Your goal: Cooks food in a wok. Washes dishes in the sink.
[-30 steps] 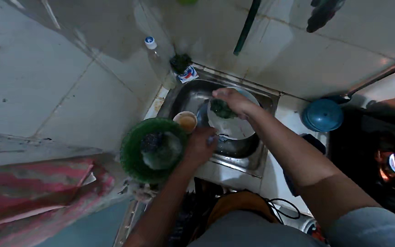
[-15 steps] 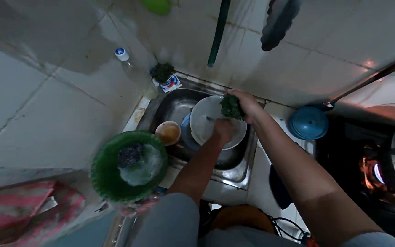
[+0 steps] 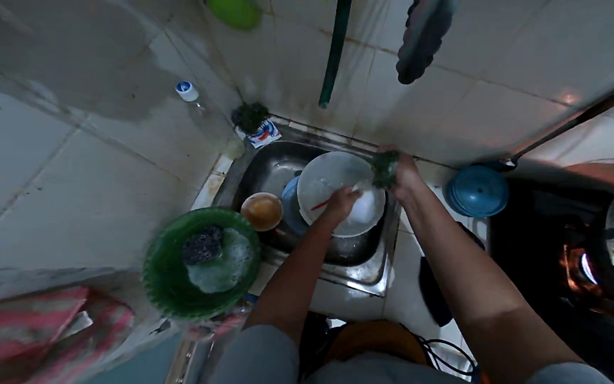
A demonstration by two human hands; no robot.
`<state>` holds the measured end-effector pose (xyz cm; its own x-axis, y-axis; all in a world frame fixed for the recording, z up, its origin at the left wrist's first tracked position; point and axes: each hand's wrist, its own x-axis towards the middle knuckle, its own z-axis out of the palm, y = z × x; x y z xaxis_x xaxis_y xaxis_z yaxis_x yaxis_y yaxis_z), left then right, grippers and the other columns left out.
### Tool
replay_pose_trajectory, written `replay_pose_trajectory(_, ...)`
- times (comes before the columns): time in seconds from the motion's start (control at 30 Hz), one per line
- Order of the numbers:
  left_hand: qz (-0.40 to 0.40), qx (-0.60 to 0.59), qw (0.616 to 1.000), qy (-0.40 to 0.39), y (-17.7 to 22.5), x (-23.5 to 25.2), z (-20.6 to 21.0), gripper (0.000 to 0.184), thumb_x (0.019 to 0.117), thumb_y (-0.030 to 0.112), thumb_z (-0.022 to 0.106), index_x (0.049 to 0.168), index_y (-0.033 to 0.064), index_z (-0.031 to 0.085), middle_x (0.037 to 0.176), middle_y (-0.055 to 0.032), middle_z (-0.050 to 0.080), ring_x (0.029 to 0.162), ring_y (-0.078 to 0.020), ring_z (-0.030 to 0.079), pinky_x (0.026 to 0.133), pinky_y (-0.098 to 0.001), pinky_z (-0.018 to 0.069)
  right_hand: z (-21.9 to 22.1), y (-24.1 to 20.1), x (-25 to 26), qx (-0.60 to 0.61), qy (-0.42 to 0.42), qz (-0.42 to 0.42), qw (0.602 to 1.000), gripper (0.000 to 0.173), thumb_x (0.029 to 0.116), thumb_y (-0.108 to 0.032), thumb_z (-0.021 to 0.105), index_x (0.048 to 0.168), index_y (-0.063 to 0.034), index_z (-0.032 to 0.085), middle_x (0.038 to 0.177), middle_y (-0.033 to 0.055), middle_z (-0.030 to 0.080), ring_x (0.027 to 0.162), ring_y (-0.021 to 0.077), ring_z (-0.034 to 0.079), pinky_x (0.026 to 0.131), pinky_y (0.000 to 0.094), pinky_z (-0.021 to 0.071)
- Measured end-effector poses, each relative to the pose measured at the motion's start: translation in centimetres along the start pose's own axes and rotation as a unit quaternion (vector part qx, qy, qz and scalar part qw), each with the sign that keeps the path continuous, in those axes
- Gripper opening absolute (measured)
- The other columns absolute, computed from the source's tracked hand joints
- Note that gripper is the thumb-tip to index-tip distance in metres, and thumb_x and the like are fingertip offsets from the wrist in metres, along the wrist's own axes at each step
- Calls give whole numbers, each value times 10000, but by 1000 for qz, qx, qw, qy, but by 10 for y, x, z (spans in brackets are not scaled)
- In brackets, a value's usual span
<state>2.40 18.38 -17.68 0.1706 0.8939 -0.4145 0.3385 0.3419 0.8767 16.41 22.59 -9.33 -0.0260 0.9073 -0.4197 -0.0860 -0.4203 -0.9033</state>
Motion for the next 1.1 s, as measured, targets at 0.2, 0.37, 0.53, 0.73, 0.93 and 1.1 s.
replay_pose_trajectory(0.2,-23,-307,944,117,6,-44,5,527,1102,432,390,1507,100,445,1451,-147,541,1281,-254,547,1054,-482,464,23,50,-28,-105,-16,-214,971,251,989,-207,561,1161,-31,613,1192,99,619,1052,183,624,870,387,557)
replay_pose_trajectory(0.37,25,-205,966,157,8,-69,10,523,1110,414,368,1337,-4,585,1316,-227,605,1218,-325,575,1033,-552,454,38,40,-13,-284,16,-137,949,418,1016,-326,630,1255,16,654,1246,220,653,1159,335,630,991,545,512)
replay_pose_trajectory(0.53,-5,-315,927,203,4,-78,-6,396,1132,258,284,1387,31,484,1209,-114,596,1045,-148,577,895,-349,507,72,60,-57,-388,-54,-350,851,270,951,-148,685,1193,-40,738,1377,220,607,1305,403,556,1129,615,399)
replay_pose_trajectory(0.73,-10,-400,887,228,6,-91,-29,512,1097,445,389,1398,55,530,1266,-156,633,1127,-250,629,949,-470,543,64,48,-20,-114,-36,-133,984,402,1059,-325,544,1297,-17,642,1225,150,685,1120,222,654,986,437,539)
replay_pose_trajectory(0.93,-40,-500,825,260,4,-95,-39,483,1101,477,303,1326,128,548,1110,-36,658,956,-109,638,808,-317,551,102,103,-88,-331,-47,-403,852,305,899,-183,742,1184,-74,756,1467,246,533,1439,406,429,1222,619,254)
replay_pose_trajectory(1.1,-14,-432,872,230,2,-100,-32,465,1104,404,392,1360,52,554,1179,-140,652,1044,-220,640,895,-435,551,88,40,-31,-246,-44,-151,956,422,1007,-230,644,1343,24,622,1448,238,517,1328,366,514,1101,542,443)
